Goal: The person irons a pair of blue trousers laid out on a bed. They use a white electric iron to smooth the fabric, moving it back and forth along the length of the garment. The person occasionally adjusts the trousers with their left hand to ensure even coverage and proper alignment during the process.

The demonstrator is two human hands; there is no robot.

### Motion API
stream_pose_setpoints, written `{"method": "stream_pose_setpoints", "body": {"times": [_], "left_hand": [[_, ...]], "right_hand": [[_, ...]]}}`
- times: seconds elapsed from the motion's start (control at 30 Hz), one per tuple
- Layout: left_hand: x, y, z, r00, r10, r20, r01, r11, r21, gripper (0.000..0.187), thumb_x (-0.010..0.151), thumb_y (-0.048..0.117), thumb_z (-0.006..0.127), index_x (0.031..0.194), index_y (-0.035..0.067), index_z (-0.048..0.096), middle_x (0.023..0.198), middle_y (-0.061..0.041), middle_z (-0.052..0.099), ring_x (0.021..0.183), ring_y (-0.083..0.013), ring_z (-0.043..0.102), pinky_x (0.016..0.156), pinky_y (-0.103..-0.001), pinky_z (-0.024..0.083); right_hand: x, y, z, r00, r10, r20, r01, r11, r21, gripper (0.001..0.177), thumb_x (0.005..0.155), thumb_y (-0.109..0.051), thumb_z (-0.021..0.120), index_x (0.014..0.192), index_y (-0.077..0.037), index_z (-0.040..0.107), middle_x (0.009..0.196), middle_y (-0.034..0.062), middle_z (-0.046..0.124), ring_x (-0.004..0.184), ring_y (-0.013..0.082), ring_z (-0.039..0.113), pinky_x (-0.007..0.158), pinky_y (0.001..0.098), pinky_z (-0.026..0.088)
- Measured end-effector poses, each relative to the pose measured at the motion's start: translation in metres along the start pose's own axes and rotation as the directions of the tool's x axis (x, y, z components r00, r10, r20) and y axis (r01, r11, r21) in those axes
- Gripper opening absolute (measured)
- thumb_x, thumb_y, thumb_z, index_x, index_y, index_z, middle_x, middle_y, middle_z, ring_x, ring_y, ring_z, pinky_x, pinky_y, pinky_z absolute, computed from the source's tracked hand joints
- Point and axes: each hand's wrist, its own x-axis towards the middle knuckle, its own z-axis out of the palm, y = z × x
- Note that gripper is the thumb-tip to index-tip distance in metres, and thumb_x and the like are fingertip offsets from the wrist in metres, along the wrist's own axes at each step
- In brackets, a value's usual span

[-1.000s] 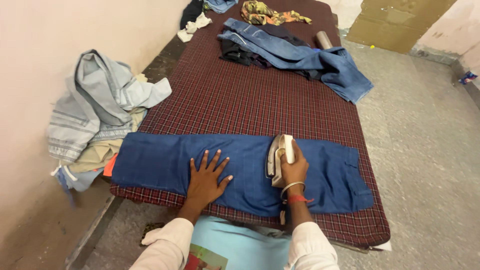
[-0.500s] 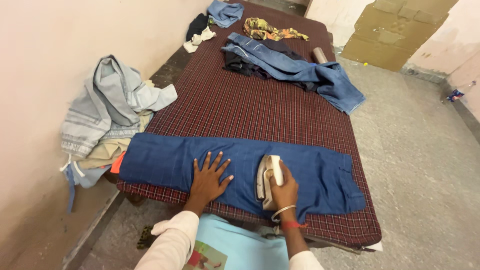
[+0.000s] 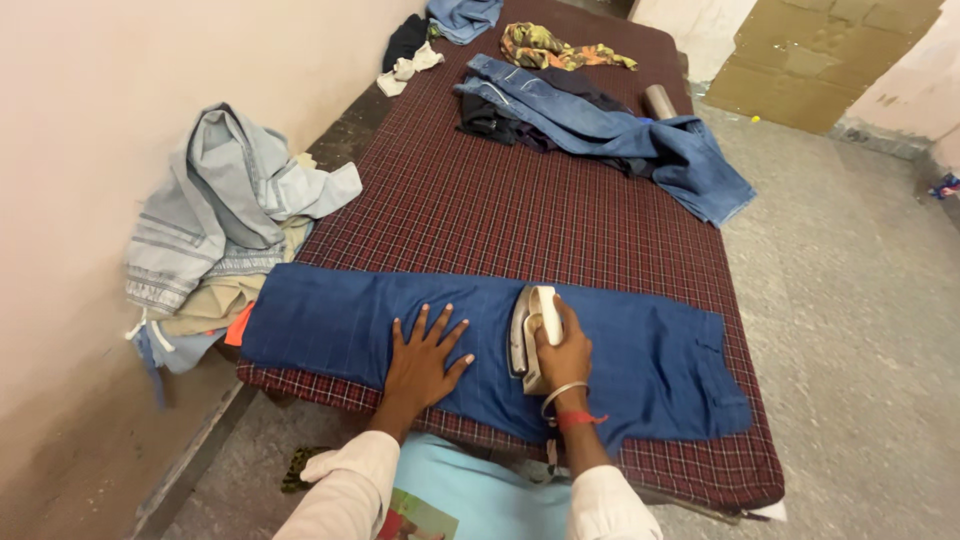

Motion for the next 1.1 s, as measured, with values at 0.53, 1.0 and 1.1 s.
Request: {"method": "stream_pose_setpoints", "body": {"times": [0.53,1.0,1.1], "left_hand": [[0.000,-0.003,0.006,1.000,0.003,-0.008,-0.003,1.000,-0.005,0.066,0.096,0.064,0.044,0.153,0.031,0.043,0.167,-0.002,0.026,0.153,-0.0364,0.018,0.117,-0.072,0.007],[0.001,-0.002,0.004,1.000,-0.001,0.005,0.001,1.000,0.005,0.066,0.095,0.062,0.046,0.153,0.031,0.043,0.166,-0.003,0.027,0.153,-0.0362,0.019,0.116,-0.073,0.008],[0.001,-0.002,0.004,0.999,0.016,-0.030,-0.016,1.000,0.005,0.066,0.094,0.061,0.047,0.152,0.029,0.045,0.165,-0.004,0.029,0.152,-0.0367,0.020,0.114,-0.073,0.009]], "right_hand": [[0.001,0.016,0.007,0.982,-0.186,0.010,0.185,0.980,0.067,0.054,0.084,-0.019,0.072,0.136,-0.013,0.064,0.122,0.0215,0.072,0.112,0.0396,0.070,0.093,0.0431,0.056],[-0.043,0.003,-0.019,0.974,-0.178,0.140,0.151,0.972,0.179,0.052,0.084,-0.022,0.074,0.134,-0.012,0.064,0.110,0.0193,0.077,0.097,0.0293,0.078,0.082,0.0359,0.059],[-0.025,-0.002,-0.004,0.976,-0.147,0.163,0.121,0.979,0.161,0.054,0.083,-0.022,0.074,0.136,-0.013,0.064,0.109,0.0201,0.077,0.097,0.0300,0.078,0.083,0.0366,0.059]]}}
